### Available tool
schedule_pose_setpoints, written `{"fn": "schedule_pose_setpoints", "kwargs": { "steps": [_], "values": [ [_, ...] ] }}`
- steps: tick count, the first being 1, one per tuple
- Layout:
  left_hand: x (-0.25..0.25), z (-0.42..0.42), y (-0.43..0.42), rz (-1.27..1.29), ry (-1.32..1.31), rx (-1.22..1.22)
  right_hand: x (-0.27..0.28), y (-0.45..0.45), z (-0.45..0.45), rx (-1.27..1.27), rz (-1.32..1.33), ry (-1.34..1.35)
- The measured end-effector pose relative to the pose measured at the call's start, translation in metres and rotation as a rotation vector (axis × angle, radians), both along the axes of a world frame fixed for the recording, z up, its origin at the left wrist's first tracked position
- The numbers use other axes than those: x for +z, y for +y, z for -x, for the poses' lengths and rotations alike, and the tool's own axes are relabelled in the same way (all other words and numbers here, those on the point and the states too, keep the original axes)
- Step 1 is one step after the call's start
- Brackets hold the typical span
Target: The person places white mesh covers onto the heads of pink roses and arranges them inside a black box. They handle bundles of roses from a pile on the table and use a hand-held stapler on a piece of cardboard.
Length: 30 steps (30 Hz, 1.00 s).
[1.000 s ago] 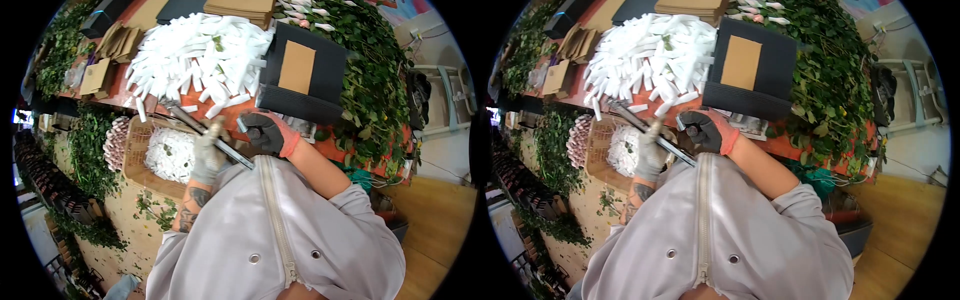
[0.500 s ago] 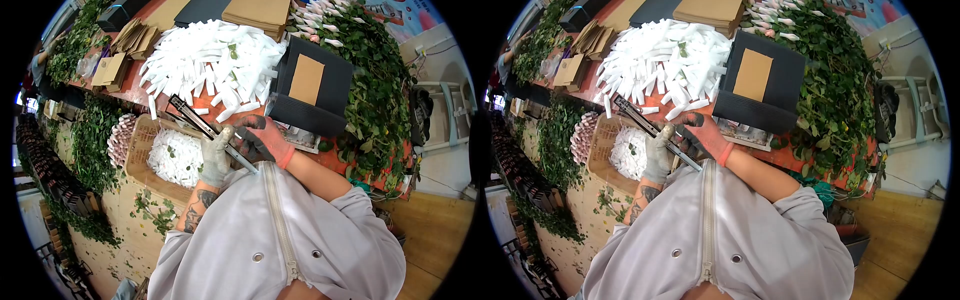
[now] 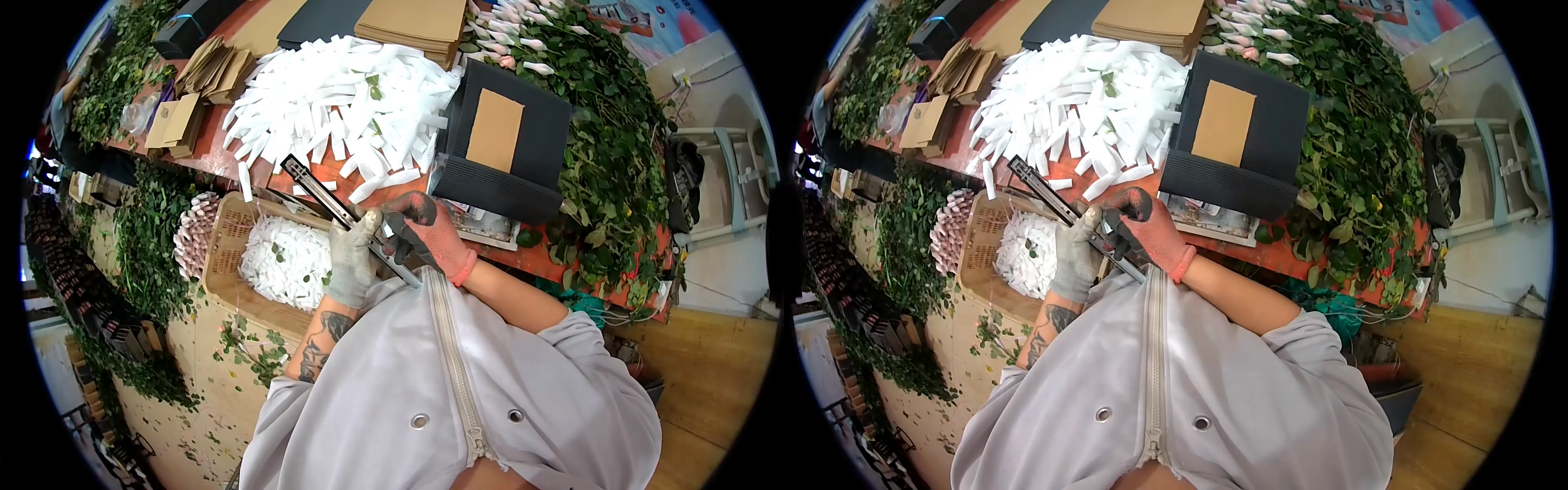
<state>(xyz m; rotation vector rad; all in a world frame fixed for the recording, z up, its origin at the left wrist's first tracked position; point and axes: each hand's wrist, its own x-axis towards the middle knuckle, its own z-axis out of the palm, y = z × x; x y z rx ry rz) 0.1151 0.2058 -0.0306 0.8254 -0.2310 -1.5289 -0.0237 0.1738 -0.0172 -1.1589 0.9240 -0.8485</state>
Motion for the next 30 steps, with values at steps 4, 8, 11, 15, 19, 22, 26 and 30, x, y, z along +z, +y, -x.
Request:
{"fn": "schedule_pose_setpoints", "kwargs": {
  "steps": [4,8,11,15,19,22,26,30],
  "values": [
    [0.011,0.003,0.001,-0.028,-0.099,0.051,0.018,0.0,0.001,0.035,-0.202,-0.166],
    [0.013,0.006,0.0,-0.026,-0.124,0.056,0.026,0.001,0.001,0.028,-0.232,-0.203],
    [0.01,0.003,0.002,-0.013,-0.095,0.017,0.022,-0.001,0.004,0.011,0.265,0.385],
    [0.002,0.003,0.0,0.047,-0.166,-0.046,0.04,-0.004,0.005,0.051,0.319,0.56],
    [0.01,0.003,-0.001,0.003,-0.119,-0.026,0.026,-0.001,0.003,-0.059,0.44,0.516],
    [0.005,0.002,0.002,0.031,-0.081,-0.004,0.037,0.006,0.004,0.008,0.639,0.729],
    [0.0,0.0,0.003,0.03,-0.012,-0.032,0.026,0.012,0.006,-0.02,0.766,0.752],
    [0.0,0.004,0.003,-0.016,0.019,0.006,0.024,0.014,0.007,-0.03,0.928,0.906]
  ]
}}
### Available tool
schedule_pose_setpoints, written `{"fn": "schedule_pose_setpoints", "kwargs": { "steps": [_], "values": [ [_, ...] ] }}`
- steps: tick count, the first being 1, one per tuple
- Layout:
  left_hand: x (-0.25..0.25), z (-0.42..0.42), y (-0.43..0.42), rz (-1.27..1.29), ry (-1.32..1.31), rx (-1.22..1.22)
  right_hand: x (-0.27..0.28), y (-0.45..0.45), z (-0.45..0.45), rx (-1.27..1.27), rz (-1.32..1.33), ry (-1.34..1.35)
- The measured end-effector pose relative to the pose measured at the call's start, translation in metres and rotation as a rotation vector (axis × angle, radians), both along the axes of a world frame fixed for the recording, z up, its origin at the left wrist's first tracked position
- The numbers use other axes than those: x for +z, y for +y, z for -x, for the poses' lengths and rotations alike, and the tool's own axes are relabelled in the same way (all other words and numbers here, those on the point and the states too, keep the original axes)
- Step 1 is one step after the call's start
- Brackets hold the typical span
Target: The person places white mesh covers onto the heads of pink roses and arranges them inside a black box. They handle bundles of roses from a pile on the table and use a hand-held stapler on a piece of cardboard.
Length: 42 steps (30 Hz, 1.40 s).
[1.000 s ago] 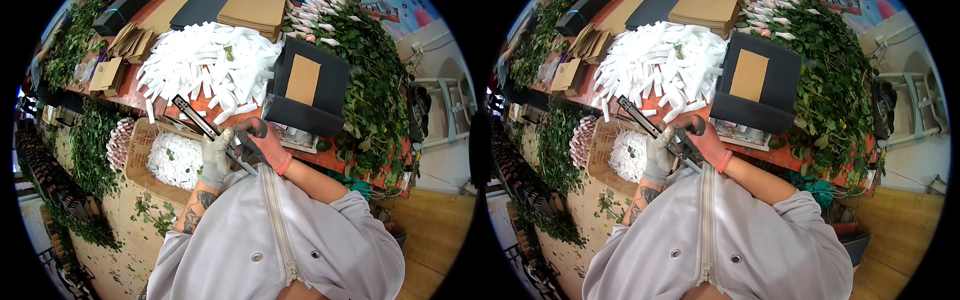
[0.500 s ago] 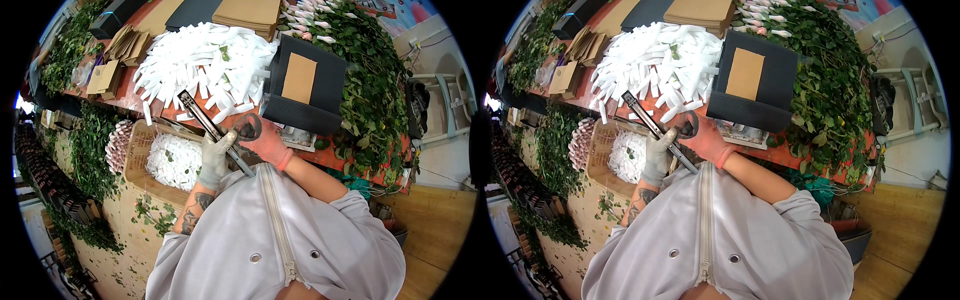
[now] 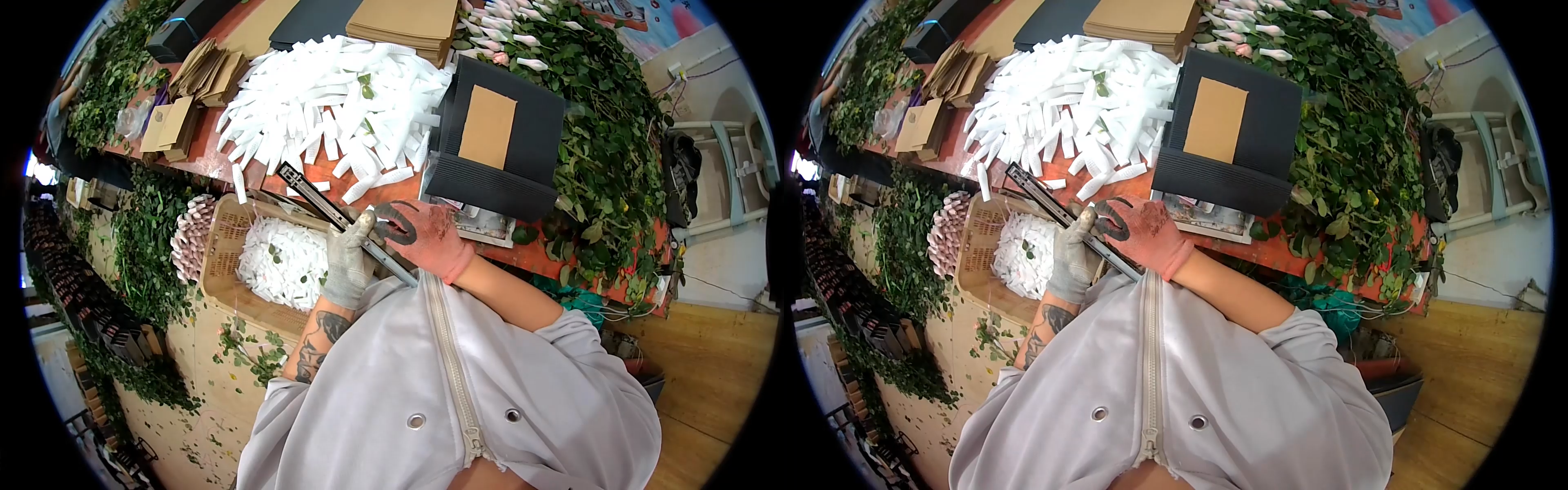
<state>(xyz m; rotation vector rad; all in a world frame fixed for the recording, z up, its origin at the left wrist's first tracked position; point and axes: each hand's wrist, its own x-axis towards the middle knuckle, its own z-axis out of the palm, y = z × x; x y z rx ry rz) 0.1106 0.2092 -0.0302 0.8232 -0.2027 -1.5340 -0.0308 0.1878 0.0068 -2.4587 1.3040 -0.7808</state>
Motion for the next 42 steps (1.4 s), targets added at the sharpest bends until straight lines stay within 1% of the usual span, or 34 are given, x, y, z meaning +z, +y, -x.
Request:
{"fn": "schedule_pose_setpoints", "kwargs": {
  "steps": [1,2,4,5,6,7,8,9,10,11,12,14,16,19,21,23,25,27,32,34,37,39,41,42],
  "values": [
    [-0.002,0.0,0.0,0.021,0.023,-0.004,0.002,-0.002,0.0,0.036,-0.13,0.044],
    [-0.003,0.0,0.001,0.042,0.045,-0.009,0.004,-0.005,0.001,0.037,-0.131,0.045],
    [-0.007,-0.009,-0.005,-0.112,-0.038,0.114,0.004,-0.007,0.009,-0.045,0.031,0.033],
    [-0.009,-0.02,-0.008,-0.082,0.042,0.182,-0.002,-0.006,0.015,-0.119,0.214,-0.105],
    [-0.017,-0.039,-0.012,-0.092,0.044,0.192,-0.003,-0.003,0.024,-0.109,0.204,-0.104],
    [-0.028,-0.059,-0.017,-0.053,0.279,0.263,-0.001,-0.001,0.036,-0.082,0.215,-0.056],
    [-0.028,-0.067,-0.017,-0.01,0.515,0.33,0.002,0.002,0.044,-0.057,0.227,-0.009],
    [-0.028,-0.067,-0.015,-0.01,0.516,0.338,0.008,0.017,0.047,-0.057,0.067,-0.066],
    [-0.014,-0.061,-0.015,-0.081,0.449,0.395,0.014,0.018,0.046,-0.05,0.067,-0.064],
    [-0.005,-0.055,-0.014,-0.157,0.38,0.446,0.019,0.02,0.045,0.091,-0.035,0.013],
    [-0.002,-0.051,-0.013,-0.163,0.383,0.443,0.025,0.023,0.046,0.226,-0.139,0.09],
    [0.001,-0.043,-0.011,-0.122,0.316,0.392,0.026,0.028,0.042,0.21,-0.11,0.144],
    [0.006,-0.04,-0.009,-0.119,0.315,0.376,0.018,0.029,0.043,0.19,0.079,0.149],
    [0.005,-0.041,-0.009,-0.083,0.328,0.345,0.022,0.025,0.04,0.275,0.022,0.187],
    [-0.003,-0.042,-0.009,-0.082,0.333,0.318,0.021,0.025,0.04,0.27,0.011,0.186],
    [0.003,-0.038,-0.008,-0.087,0.314,0.324,0.023,0.025,0.037,0.268,-0.005,0.184],
    [0.006,-0.035,-0.008,-0.094,0.291,0.329,0.028,0.024,0.034,0.257,-0.206,0.323],
    [0.007,-0.034,-0.008,-0.132,0.237,0.344,0.03,0.024,0.034,0.263,-0.192,0.301],
    [0.013,-0.033,-0.007,-0.125,0.233,0.344,0.024,0.022,0.036,0.314,-0.175,0.25],
    [0.014,-0.034,-0.007,-0.124,0.222,0.347,0.031,0.028,0.034,0.246,-0.005,0.158],
    [0.017,-0.033,-0.007,-0.121,0.215,0.341,0.02,0.025,0.037,0.275,-0.064,0.219],
    [0.017,-0.032,-0.007,-0.123,0.197,0.33,0.013,0.025,0.038,0.275,-0.052,0.221],
    [0.016,-0.031,-0.006,-0.125,0.187,0.337,0.013,0.024,0.038,0.278,-0.04,0.222],
    [0.016,-0.031,-0.007,-0.126,0.177,0.343,0.015,0.022,0.038,0.311,-0.079,0.241]
  ]
}}
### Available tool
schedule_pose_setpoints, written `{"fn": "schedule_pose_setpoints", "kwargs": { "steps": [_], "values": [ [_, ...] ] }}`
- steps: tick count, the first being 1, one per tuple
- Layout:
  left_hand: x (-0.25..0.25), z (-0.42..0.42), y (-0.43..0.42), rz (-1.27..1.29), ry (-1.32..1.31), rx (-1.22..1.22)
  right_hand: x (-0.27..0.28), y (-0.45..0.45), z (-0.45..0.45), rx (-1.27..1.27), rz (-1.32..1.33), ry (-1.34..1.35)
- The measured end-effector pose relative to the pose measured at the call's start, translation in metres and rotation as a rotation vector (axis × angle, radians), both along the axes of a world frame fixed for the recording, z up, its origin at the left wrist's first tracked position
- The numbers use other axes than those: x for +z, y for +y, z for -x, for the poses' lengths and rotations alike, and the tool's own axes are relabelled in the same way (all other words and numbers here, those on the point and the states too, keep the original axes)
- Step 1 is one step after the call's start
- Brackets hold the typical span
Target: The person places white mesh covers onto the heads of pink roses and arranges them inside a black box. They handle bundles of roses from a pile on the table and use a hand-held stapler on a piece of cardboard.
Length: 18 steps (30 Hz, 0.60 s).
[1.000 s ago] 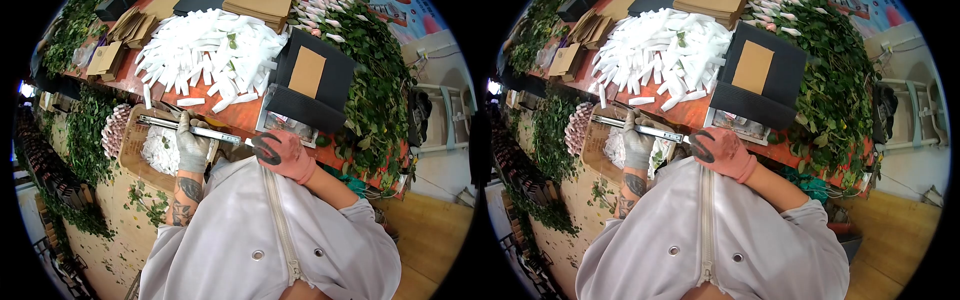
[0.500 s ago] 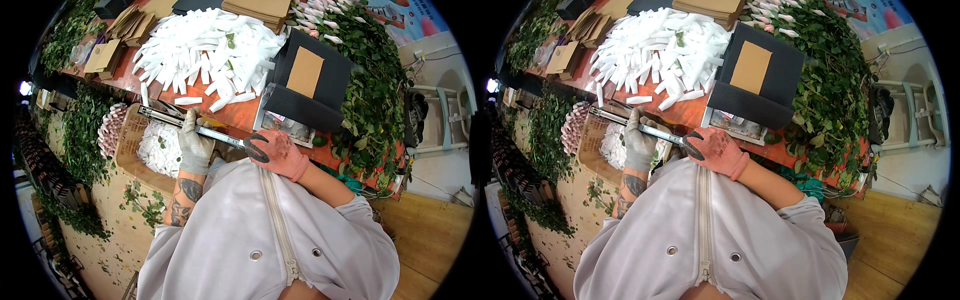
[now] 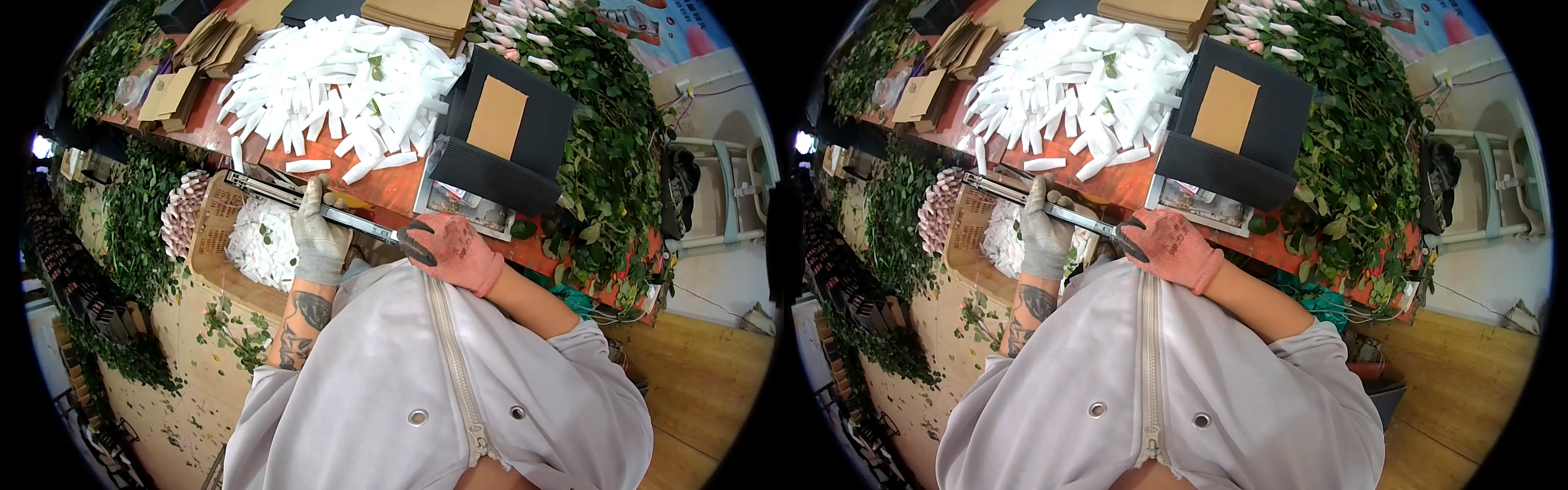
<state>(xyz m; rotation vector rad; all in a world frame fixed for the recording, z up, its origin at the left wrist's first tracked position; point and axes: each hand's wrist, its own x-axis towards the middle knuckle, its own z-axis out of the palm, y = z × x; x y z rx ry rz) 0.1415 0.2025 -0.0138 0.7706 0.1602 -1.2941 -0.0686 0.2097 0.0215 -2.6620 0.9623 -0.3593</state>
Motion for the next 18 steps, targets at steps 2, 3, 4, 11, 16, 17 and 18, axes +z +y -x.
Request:
{"fn": "schedule_pose_setpoints", "kwargs": {
  "steps": [2,3,4,11,16,17,18],
  "values": [
    [0.001,0.0,0.0,0.002,0.011,0.0,0.008,-0.001,-0.001,0.028,-0.039,0.025],
    [0.001,0.0,0.001,0.003,0.022,0.0,0.013,0.0,-0.003,0.034,-0.023,0.091],
    [0.001,-0.001,0.001,0.003,0.022,-0.001,0.016,0.001,-0.004,0.04,-0.009,0.157],
    [-0.009,-0.007,0.003,0.009,0.065,0.018,0.007,0.004,0.001,0.035,0.187,-0.152],
    [-0.007,-0.006,0.006,0.062,0.073,-0.017,0.005,0.004,-0.001,0.037,0.149,-0.027],
    [-0.011,-0.007,0.007,0.08,0.057,-0.029,0.003,0.003,-0.001,0.038,0.15,-0.027],
    [-0.014,-0.007,0.007,0.097,0.042,-0.041,-0.001,0.001,0.0,0.054,0.095,0.013]
  ]
}}
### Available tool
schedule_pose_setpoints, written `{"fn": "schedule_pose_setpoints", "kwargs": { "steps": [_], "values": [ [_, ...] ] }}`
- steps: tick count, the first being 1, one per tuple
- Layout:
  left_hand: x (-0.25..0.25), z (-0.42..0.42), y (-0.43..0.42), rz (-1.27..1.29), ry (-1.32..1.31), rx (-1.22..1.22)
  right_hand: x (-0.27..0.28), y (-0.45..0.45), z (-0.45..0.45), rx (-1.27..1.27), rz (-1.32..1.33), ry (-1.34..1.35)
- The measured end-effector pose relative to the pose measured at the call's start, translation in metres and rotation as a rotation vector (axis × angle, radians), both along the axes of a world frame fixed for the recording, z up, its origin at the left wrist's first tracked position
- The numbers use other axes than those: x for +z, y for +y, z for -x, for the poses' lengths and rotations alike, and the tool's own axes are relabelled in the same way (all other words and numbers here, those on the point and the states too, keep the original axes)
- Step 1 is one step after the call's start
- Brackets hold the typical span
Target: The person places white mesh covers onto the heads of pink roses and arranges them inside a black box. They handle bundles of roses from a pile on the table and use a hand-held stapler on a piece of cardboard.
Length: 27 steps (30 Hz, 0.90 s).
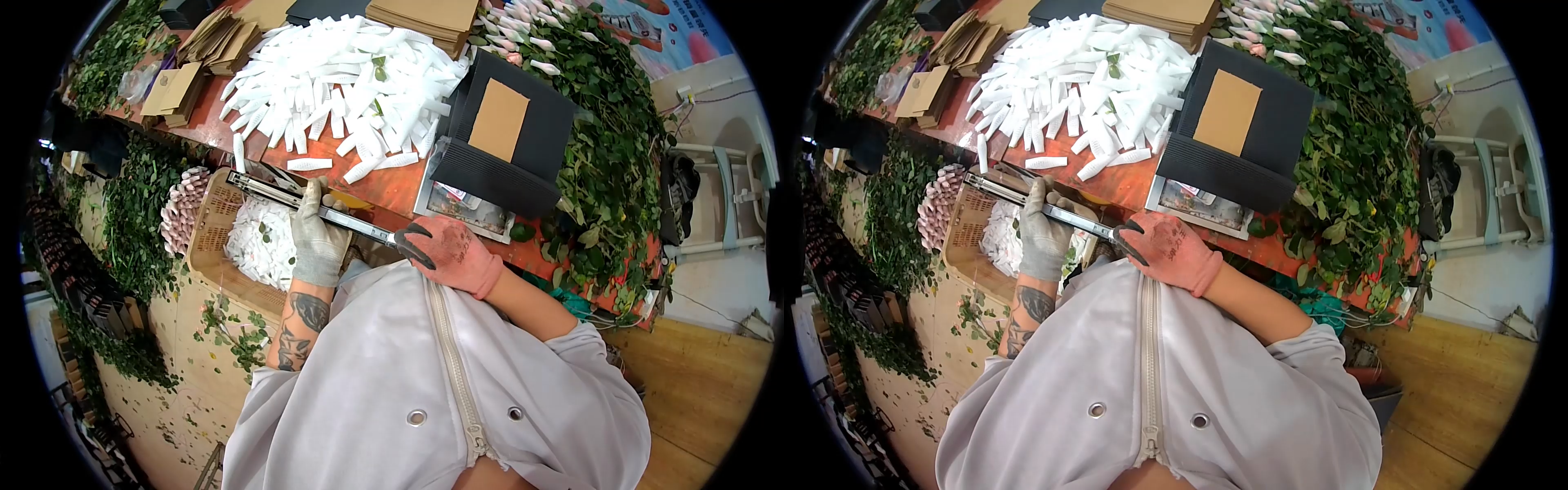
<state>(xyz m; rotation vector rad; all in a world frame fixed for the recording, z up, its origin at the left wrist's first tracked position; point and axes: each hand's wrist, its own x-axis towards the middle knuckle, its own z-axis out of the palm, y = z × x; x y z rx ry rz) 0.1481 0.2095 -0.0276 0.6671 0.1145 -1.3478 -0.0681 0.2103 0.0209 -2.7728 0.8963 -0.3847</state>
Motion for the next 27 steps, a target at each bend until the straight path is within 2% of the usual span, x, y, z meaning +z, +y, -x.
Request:
{"fn": "schedule_pose_setpoints", "kwargs": {
  "steps": [2,4,5,7,8,10,11,12,13,14,15,16,17,18,20,21,22,24,25,26,27],
  "values": [
    [-0.003,0.001,0.0,-0.005,0.007,0.008,0.004,-0.001,-0.003,0.011,-0.055,0.043],
    [-0.002,0.002,-0.002,-0.009,0.013,0.014,0.014,0.001,-0.006,-0.138,-0.247,0.193],
    [0.001,0.0,-0.002,-0.041,0.146,0.063,0.019,0.003,-0.006,-0.135,-0.242,0.189],
    [0.009,-0.006,-0.007,-0.027,0.404,0.089,0.027,0.001,-0.005,-0.285,-0.332,-0.177],
    [0.006,-0.008,-0.006,0.02,0.431,0.078,0.028,-0.003,-0.008,-0.267,-0.32,-0.191],
    [0.013,0.0,-0.003,0.135,0.552,0.025,0.023,-0.007,-0.019,-0.212,-0.644,-0.364],
    [0.008,0.007,-0.002,0.17,0.443,0.003,0.013,-0.004,-0.02,-0.247,-0.623,-0.36],
    [-0.002,0.011,-0.001,0.202,0.321,-0.004,0.011,0.003,-0.024,-0.405,-0.593,-0.294],
    [-0.013,0.009,-0.001,0.174,0.245,-0.001,-0.005,-0.001,-0.019,-0.352,-0.556,-0.312],
    [-0.018,0.002,-0.001,0.142,0.173,0.007,0.012,-0.002,-0.023,-0.349,-0.69,-0.401],
    [0.0,-0.002,0.0,0.129,0.029,0.083,0.016,0.003,-0.023,-0.383,-0.476,-0.414],
    [0.016,-0.007,0.004,0.107,-0.103,0.15,-0.031,0.003,-0.011,-0.453,-0.342,-0.538],
    [0.017,-0.019,0.008,0.209,-0.174,0.153,0.007,-0.002,-0.02,-0.497,-1.018,-0.667],
    [0.018,-0.026,0.011,0.175,-0.216,0.135,0.014,-0.002,-0.029,-0.466,-1.019,-0.672],
    [0.019,-0.032,0.015,0.016,-0.562,-0.063,0.018,0.006,-0.033,-0.502,-0.921,-0.686],
    [0.022,-0.031,0.017,0.043,-0.818,-0.162,-0.017,0.002,-0.031,-0.484,-0.794,-0.789],
    [0.036,-0.025,0.02,-0.054,-0.931,-0.201,-0.016,-0.002,-0.034,-0.462,-0.797,-0.788],
    [0.033,-0.028,0.026,-0.01,-1.262,-0.374,-0.008,-0.008,-0.041,-0.444,-1.0,-0.729],
    [0.049,-0.03,0.03,0.202,-1.396,-0.438,0.023,-0.003,-0.053,-0.475,-1.214,-0.854],
    [0.066,-0.03,0.033,0.42,-1.521,-0.503,0.024,-0.005,-0.055,-0.46,-1.212,-0.85],
    [0.062,-0.03,0.036,0.399,-1.755,-0.644,0.024,-0.005,-0.055,-0.458,-1.256,-0.855]
  ]
}}
